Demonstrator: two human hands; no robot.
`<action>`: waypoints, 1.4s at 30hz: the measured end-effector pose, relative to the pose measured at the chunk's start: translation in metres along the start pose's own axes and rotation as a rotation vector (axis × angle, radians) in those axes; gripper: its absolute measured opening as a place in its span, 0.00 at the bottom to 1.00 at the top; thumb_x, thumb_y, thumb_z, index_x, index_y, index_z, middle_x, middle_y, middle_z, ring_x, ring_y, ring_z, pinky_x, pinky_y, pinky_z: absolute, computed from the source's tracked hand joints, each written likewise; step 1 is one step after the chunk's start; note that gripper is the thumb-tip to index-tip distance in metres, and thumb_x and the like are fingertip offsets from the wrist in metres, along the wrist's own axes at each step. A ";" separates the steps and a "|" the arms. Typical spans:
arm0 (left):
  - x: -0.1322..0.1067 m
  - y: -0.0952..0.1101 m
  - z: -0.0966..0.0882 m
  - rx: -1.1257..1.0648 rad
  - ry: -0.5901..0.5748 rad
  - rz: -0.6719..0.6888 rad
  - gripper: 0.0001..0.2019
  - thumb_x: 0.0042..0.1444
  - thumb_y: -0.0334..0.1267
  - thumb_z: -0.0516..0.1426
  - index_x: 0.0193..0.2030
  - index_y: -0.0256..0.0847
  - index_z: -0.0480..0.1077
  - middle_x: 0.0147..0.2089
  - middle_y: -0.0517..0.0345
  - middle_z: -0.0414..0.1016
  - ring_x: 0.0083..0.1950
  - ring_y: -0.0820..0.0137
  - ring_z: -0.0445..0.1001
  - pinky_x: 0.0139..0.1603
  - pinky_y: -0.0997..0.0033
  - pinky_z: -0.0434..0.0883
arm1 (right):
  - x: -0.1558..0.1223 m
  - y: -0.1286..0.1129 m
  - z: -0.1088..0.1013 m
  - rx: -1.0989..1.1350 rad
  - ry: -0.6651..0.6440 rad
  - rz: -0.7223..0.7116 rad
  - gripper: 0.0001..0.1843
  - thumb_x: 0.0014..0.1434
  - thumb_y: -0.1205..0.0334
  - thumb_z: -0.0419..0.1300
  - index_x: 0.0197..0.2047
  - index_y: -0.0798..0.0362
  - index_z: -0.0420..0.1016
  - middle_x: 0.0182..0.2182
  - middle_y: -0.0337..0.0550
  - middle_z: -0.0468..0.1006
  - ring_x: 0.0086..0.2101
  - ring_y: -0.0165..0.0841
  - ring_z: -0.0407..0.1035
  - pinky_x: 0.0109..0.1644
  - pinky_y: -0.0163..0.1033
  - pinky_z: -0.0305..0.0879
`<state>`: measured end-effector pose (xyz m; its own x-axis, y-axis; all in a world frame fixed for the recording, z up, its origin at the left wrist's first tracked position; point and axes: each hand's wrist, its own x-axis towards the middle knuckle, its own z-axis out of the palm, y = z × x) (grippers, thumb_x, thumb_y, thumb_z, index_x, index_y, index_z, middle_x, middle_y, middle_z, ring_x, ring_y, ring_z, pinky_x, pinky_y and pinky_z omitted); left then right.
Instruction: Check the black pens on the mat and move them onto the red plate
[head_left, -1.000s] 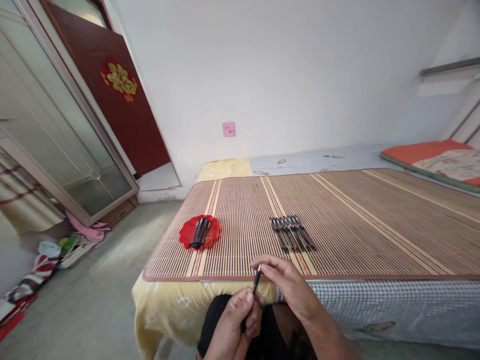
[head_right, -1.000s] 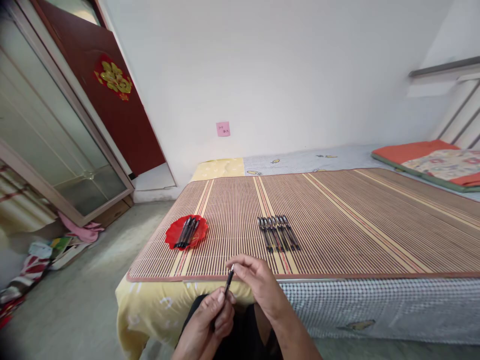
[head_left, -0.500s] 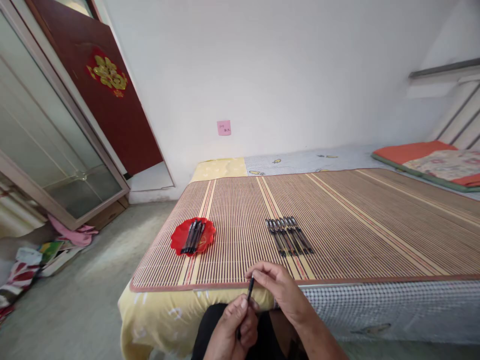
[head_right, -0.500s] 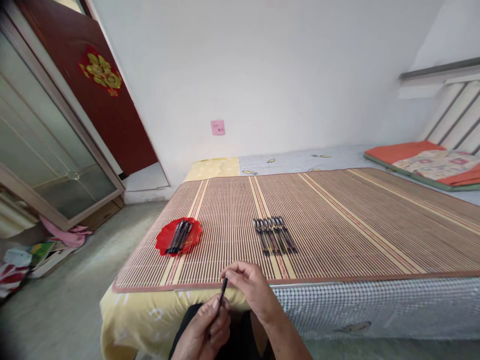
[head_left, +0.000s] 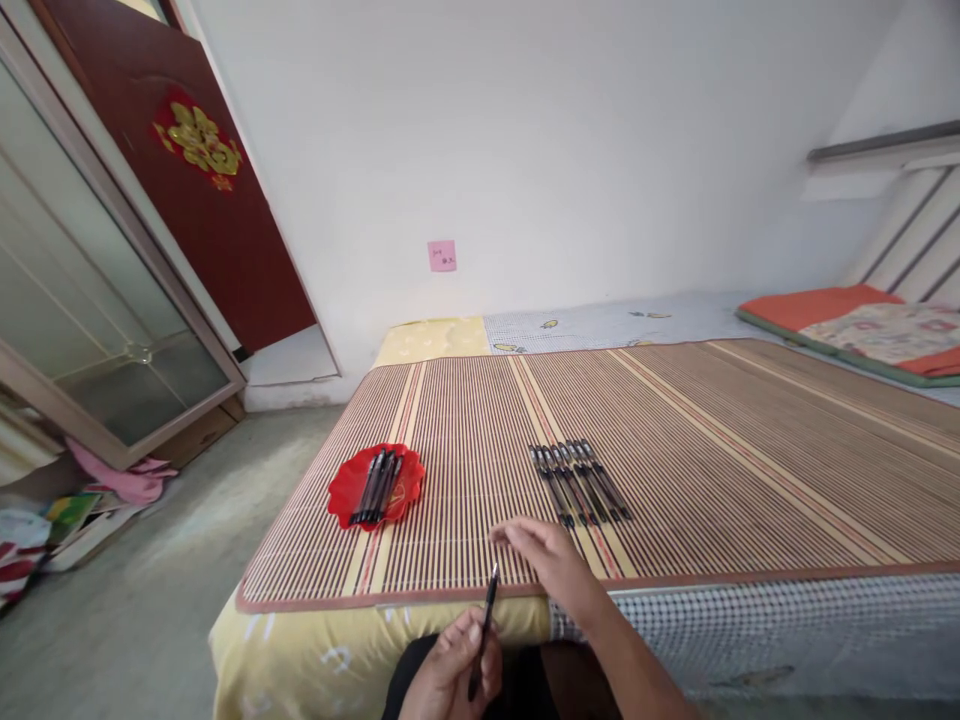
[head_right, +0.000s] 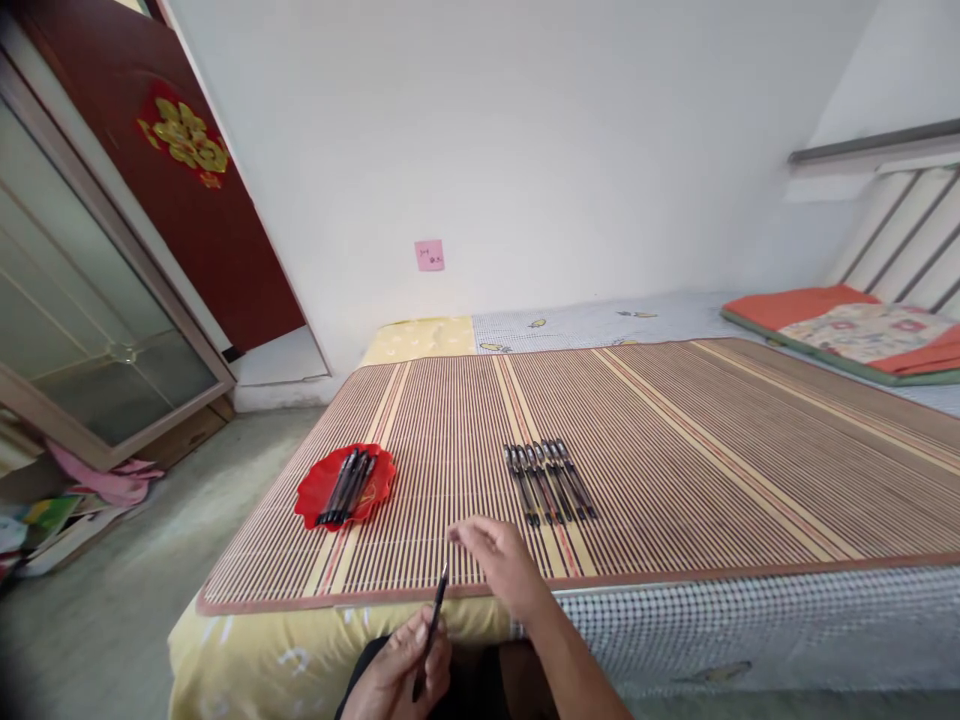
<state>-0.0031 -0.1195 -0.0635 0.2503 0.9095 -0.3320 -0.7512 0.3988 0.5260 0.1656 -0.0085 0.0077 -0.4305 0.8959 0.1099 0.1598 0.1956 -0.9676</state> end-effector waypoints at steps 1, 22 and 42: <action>0.002 0.000 -0.004 -0.012 -0.014 0.008 0.20 0.46 0.43 0.75 0.37 0.36 0.73 0.26 0.64 0.65 0.26 0.79 0.61 0.29 0.78 0.56 | 0.011 0.006 -0.009 -0.207 0.059 0.002 0.23 0.73 0.52 0.48 0.52 0.55 0.81 0.48 0.52 0.83 0.51 0.40 0.76 0.57 0.43 0.69; 0.024 -0.012 -0.019 0.043 -0.171 0.054 0.18 0.53 0.47 0.71 0.37 0.38 0.70 0.24 0.61 0.69 0.22 0.76 0.62 0.25 0.74 0.53 | 0.120 0.059 -0.049 -0.913 0.167 0.067 0.23 0.71 0.67 0.47 0.60 0.57 0.76 0.57 0.54 0.79 0.56 0.38 0.72 0.57 0.37 0.63; 0.017 -0.010 -0.013 -0.026 -0.148 0.059 0.13 0.56 0.39 0.69 0.39 0.36 0.72 0.28 0.59 0.71 0.26 0.75 0.67 0.30 0.73 0.58 | 0.069 0.045 0.004 -0.507 0.094 0.078 0.11 0.54 0.77 0.60 0.39 0.55 0.74 0.41 0.49 0.80 0.44 0.39 0.74 0.51 0.42 0.66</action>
<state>0.0009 -0.1097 -0.0845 0.2912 0.9394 -0.1811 -0.7822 0.3428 0.5203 0.1394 0.0607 -0.0287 -0.3216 0.9431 0.0842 0.6084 0.2740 -0.7448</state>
